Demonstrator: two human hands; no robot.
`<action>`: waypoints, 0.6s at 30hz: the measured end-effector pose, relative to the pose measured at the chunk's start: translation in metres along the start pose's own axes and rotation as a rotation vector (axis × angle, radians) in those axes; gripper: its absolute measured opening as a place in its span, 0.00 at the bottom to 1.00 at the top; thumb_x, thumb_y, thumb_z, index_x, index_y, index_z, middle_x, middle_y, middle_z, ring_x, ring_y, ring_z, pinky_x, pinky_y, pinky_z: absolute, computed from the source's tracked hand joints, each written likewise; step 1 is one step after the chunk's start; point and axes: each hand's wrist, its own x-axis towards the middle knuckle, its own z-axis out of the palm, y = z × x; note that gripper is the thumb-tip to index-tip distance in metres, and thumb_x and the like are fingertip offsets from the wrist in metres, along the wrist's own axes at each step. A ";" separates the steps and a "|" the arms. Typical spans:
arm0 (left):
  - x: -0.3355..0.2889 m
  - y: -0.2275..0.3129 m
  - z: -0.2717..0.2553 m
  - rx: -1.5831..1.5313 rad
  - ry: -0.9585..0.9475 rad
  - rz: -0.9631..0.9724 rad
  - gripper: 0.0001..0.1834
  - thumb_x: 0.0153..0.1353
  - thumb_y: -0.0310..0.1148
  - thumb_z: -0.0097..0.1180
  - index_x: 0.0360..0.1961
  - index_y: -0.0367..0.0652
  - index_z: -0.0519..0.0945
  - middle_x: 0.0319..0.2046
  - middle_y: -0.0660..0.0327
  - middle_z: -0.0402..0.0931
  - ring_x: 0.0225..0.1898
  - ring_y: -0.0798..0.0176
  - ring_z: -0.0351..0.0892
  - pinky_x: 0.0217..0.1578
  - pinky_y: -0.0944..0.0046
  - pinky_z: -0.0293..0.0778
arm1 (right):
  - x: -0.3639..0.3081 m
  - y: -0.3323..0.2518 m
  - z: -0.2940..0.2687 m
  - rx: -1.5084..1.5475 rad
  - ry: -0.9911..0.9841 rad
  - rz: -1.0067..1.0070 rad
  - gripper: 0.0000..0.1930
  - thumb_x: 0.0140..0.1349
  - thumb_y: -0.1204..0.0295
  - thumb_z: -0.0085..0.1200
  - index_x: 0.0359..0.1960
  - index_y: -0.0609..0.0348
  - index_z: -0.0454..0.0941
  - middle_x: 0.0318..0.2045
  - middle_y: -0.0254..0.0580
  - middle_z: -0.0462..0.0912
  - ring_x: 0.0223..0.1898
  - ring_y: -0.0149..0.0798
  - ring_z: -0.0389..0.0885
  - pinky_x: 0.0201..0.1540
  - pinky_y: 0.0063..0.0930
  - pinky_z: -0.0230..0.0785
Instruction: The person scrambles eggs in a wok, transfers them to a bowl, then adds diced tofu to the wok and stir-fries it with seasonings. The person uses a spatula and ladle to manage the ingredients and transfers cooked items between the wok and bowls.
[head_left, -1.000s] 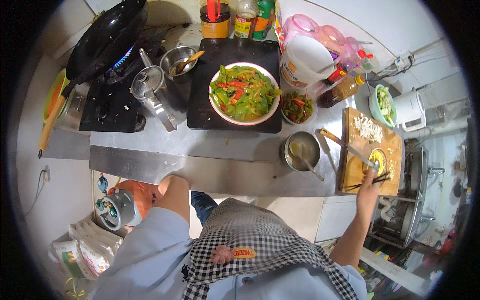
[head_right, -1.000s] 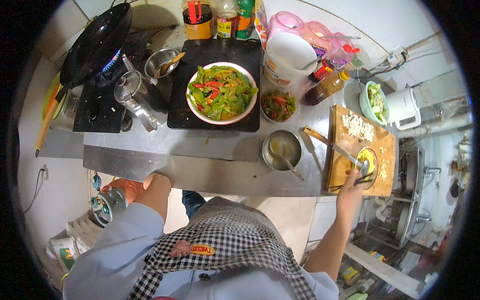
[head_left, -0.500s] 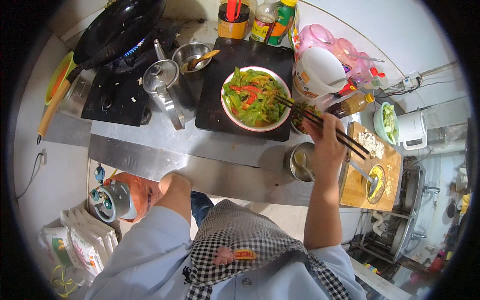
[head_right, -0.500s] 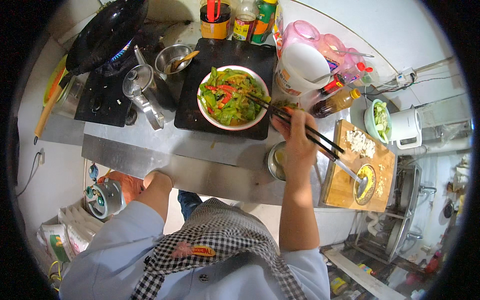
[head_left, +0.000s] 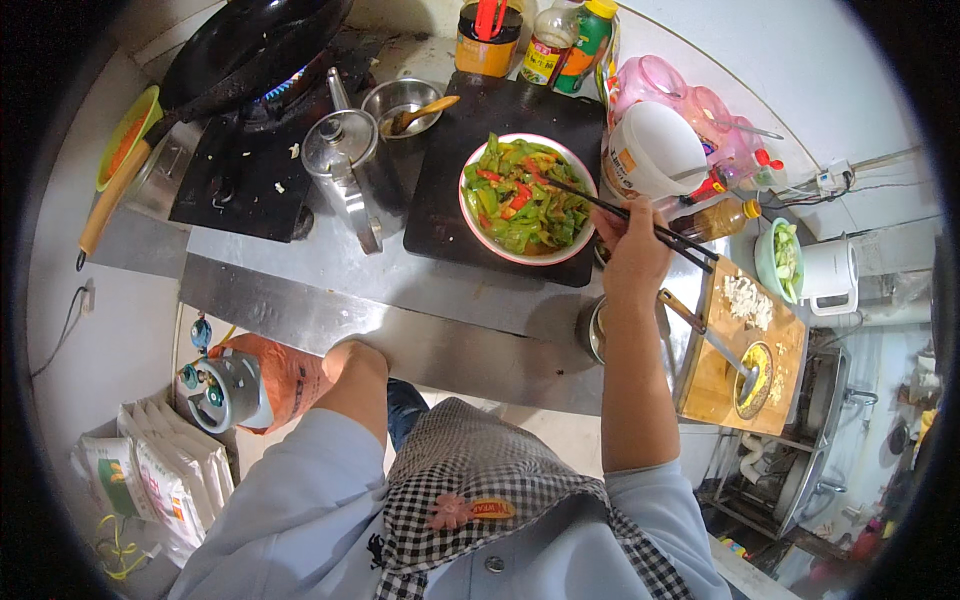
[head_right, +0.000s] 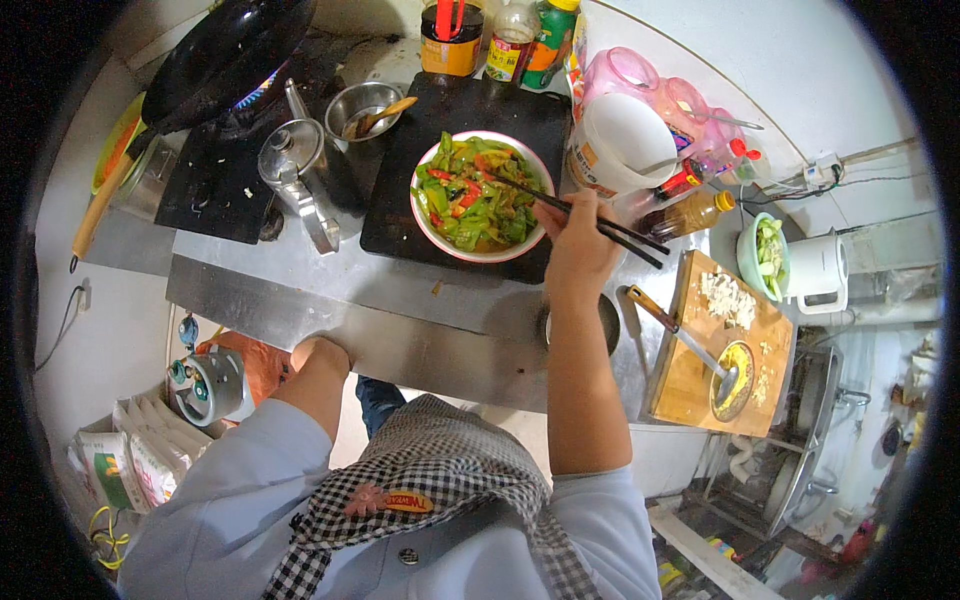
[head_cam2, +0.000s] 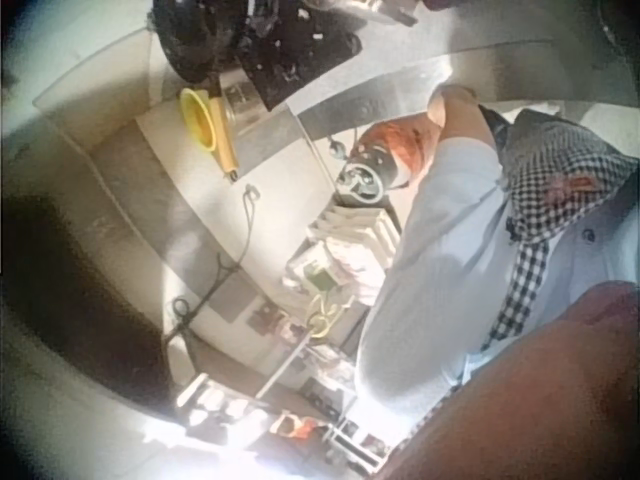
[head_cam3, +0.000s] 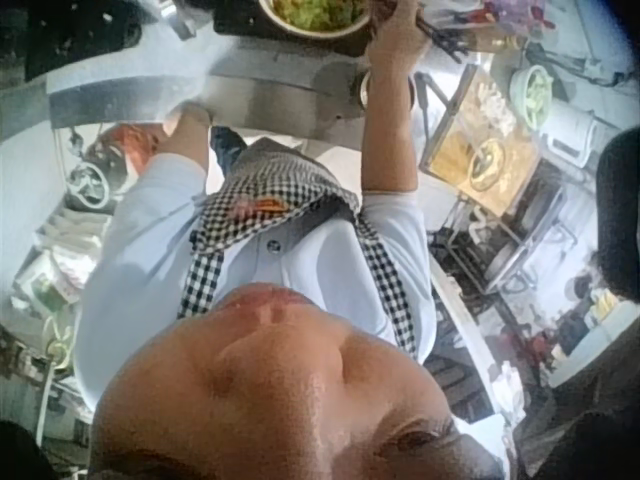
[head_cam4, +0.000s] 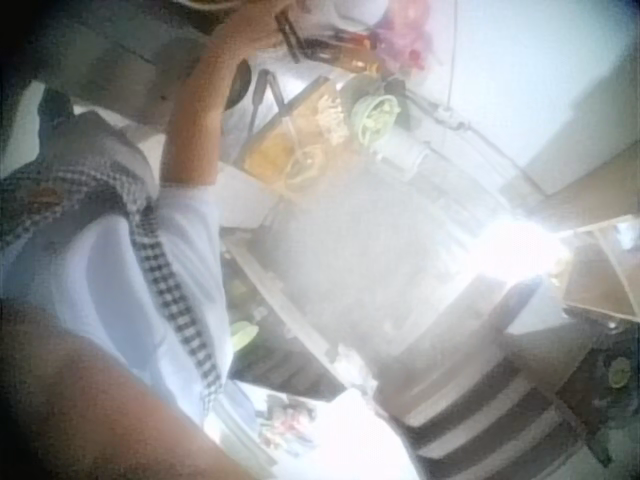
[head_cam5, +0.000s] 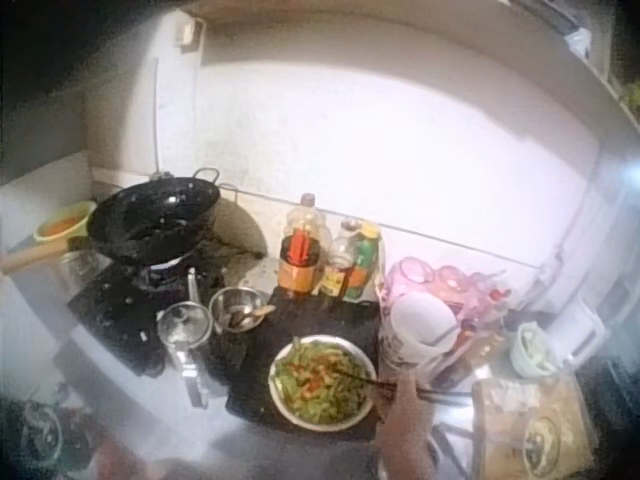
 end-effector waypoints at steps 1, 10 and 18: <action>0.002 -0.002 -0.002 0.003 0.007 -0.003 0.20 0.64 0.36 0.40 0.48 0.38 0.81 0.47 0.58 0.82 0.46 0.62 0.81 0.48 0.71 0.73 | -0.001 -0.002 -0.004 0.033 0.026 0.040 0.12 0.67 0.70 0.47 0.35 0.71 0.71 0.30 0.51 0.79 0.31 0.41 0.84 0.35 0.27 0.82; 0.011 -0.001 -0.002 0.306 -0.190 0.162 0.18 0.63 0.31 0.45 0.48 0.35 0.81 0.46 0.58 0.82 0.42 0.60 0.82 0.42 0.66 0.77 | -0.020 -0.013 -0.018 -0.107 0.024 -0.164 0.12 0.70 0.69 0.46 0.36 0.69 0.72 0.30 0.49 0.79 0.31 0.37 0.84 0.35 0.25 0.82; -0.036 0.008 -0.029 0.696 -0.290 0.347 0.19 0.64 0.35 0.45 0.53 0.42 0.79 0.52 0.61 0.79 0.50 0.64 0.79 0.48 0.67 0.74 | -0.027 -0.013 -0.017 -0.205 -0.023 -0.171 0.11 0.70 0.70 0.46 0.34 0.67 0.74 0.30 0.40 0.77 0.30 0.31 0.80 0.35 0.22 0.80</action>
